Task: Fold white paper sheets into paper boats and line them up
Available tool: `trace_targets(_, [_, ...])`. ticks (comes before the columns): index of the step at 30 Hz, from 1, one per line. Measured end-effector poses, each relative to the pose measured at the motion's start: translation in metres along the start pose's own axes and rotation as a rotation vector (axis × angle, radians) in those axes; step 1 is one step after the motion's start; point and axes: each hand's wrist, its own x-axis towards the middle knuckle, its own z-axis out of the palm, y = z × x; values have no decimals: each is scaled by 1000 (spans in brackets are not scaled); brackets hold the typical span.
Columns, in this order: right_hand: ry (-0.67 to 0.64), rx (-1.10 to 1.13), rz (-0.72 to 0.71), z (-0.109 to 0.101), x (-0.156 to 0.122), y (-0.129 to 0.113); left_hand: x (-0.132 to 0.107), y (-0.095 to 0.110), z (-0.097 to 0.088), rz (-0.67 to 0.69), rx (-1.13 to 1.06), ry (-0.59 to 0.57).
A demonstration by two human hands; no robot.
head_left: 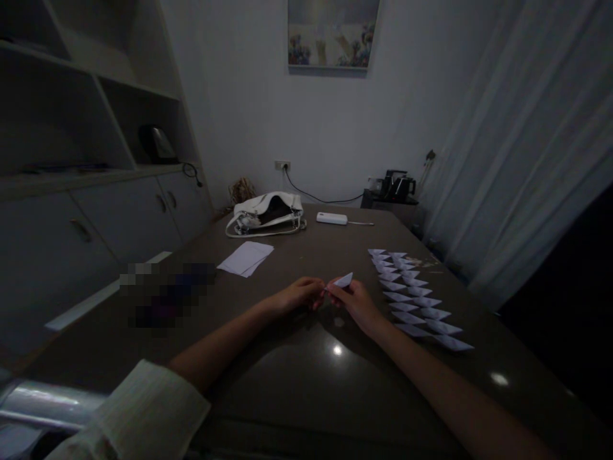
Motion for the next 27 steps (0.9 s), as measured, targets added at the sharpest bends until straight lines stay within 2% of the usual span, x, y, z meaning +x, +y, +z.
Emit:
trace_targets(12, [-43,17,14,1,-2,-4,-1,3,1,2,-48,-37])
trace_targets(18, [20,65,7,3,-2,-5,1,0,1,-23,-122,-9])
trace_targets(27, [37,122,44,3,-3,-6,2,-5,-1,-9,-146,-12])
